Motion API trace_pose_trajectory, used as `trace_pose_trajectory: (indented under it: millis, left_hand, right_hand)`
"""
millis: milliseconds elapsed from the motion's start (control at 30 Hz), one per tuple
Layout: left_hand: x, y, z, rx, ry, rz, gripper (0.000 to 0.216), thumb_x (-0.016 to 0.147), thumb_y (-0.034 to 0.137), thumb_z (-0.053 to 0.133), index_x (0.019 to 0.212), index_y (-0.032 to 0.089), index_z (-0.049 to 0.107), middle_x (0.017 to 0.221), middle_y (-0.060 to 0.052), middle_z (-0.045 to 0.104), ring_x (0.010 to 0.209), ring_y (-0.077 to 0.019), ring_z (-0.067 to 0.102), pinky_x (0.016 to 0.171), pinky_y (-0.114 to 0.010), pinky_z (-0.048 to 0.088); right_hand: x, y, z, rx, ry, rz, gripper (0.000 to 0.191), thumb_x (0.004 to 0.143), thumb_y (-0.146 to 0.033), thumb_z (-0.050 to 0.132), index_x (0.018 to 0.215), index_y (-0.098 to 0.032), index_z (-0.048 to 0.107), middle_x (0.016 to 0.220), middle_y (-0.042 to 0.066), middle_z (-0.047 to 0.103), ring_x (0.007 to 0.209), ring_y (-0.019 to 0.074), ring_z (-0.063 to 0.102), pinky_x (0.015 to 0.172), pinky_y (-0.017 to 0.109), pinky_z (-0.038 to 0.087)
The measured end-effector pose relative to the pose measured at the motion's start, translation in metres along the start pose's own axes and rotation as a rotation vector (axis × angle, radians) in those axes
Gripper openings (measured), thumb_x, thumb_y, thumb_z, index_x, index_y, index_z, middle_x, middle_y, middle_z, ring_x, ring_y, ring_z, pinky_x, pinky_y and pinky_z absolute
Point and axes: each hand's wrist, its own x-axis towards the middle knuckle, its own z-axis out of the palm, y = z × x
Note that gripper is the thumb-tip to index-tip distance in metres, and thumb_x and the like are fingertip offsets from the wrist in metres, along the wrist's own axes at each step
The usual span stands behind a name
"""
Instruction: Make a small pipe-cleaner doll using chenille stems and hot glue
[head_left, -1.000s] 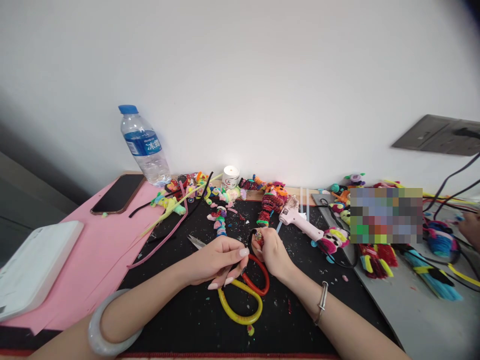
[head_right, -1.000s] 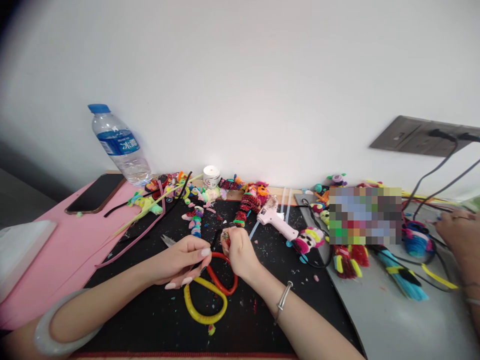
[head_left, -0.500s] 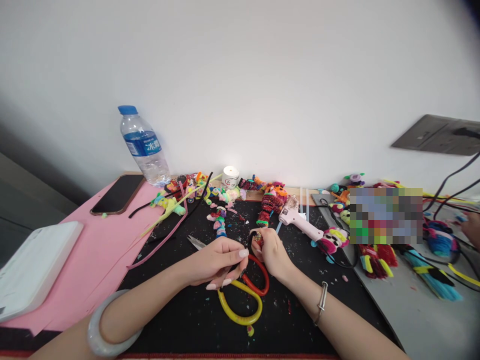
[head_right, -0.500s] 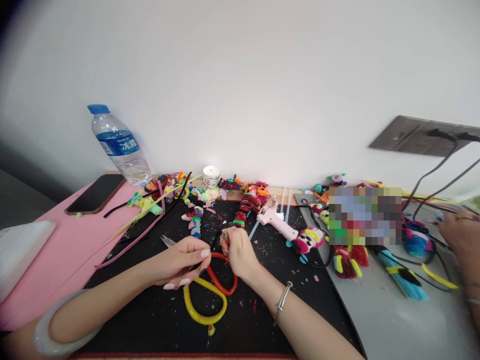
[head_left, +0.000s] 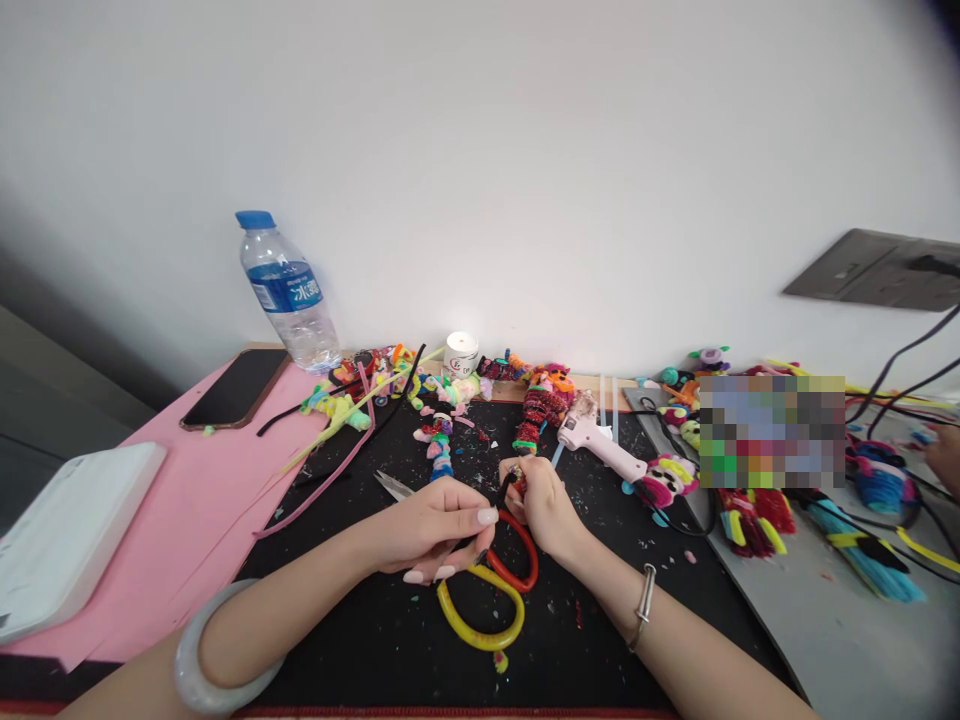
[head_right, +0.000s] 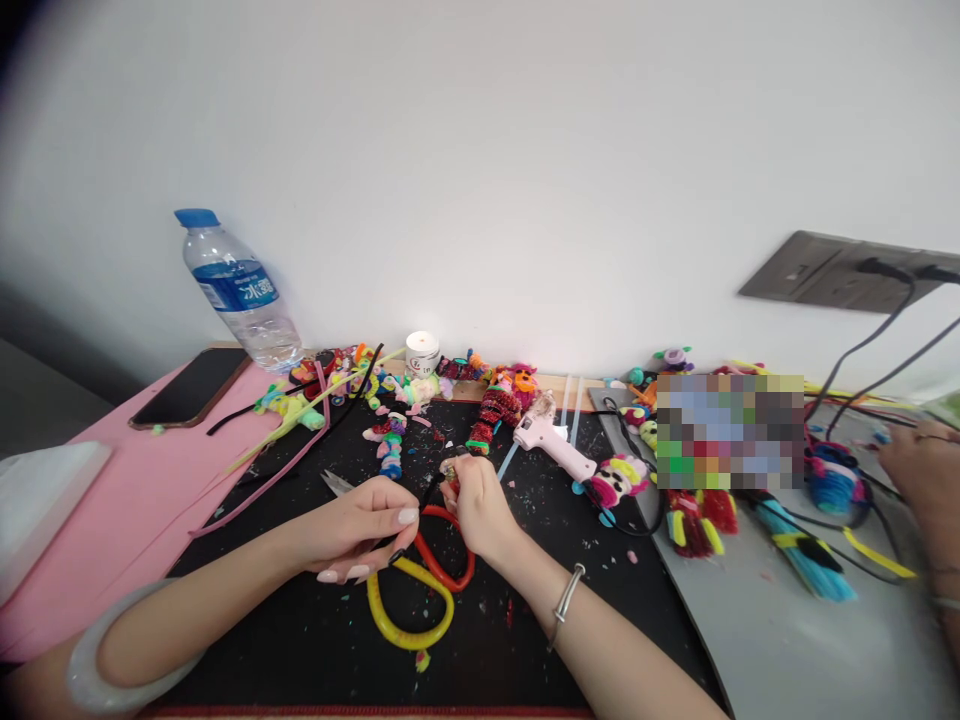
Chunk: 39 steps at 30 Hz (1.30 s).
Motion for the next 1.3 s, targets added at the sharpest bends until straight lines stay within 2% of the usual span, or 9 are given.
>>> trace_pose_trajectory:
  millis: [233,533,800,1100,1300]
  left_hand:
    - [0.001,0.0,0.0,-0.006,0.025,0.003,0.034,0.082,0.044,0.055,0.068,0.012,0.054,0.04,0.005,0.052,0.019,-0.0021,0.032,0.02,-0.01,0.019]
    - [0.004,-0.003,0.0,0.019,0.102,0.121,0.032,0.083,0.041,0.055,0.067,0.013,0.052,0.047,0.002,0.061,0.02,-0.0048,0.042,0.02,-0.011,0.025]
    - [0.007,-0.005,0.003,0.102,0.169,0.145,0.031,0.079,0.038,0.06,0.064,0.014,0.048,0.047,0.001,0.063,0.02,-0.0042,0.041,0.02,-0.01,0.021]
    - [0.004,-0.004,0.011,0.292,0.348,0.153,0.034,0.08,0.039,0.058,0.06,0.016,0.042,0.047,0.003,0.06,0.023,-0.0026,0.041,0.023,-0.009,0.024]
    - [0.005,-0.003,0.012,0.389,0.416,0.171,0.036,0.08,0.039,0.057,0.058,0.016,0.04,0.047,0.004,0.059,0.024,-0.0024,0.041,0.024,-0.01,0.024]
  right_hand:
    - [-0.002,0.001,-0.002,-0.049,-0.015,-0.074,0.036,0.088,-0.024,0.021,0.053,-0.022,0.032,0.044,-0.005,0.031,0.041,0.01,0.03,0.044,0.024,0.025]
    - [-0.001,-0.001,-0.003,-0.081,-0.05,-0.146,0.041,0.089,-0.021,0.021,0.049,-0.022,0.03,0.044,-0.004,0.032,0.044,0.0107,0.033,0.049,0.025,0.026]
    - [-0.001,0.006,-0.002,-0.064,-0.047,-0.127,0.04,0.089,-0.02,0.018,0.05,-0.022,0.028,0.043,-0.005,0.03,0.041,0.0095,0.029,0.046,0.025,0.024]
    - [-0.001,0.008,-0.003,-0.064,-0.045,-0.101,0.036,0.087,-0.021,0.022,0.052,-0.022,0.029,0.044,-0.006,0.03,0.042,0.0093,0.029,0.044,0.025,0.022]
    - [-0.001,0.006,-0.002,-0.028,-0.048,-0.068,0.037,0.088,-0.023,0.024,0.051,-0.021,0.03,0.043,-0.006,0.029,0.041,0.0091,0.028,0.043,0.024,0.021]
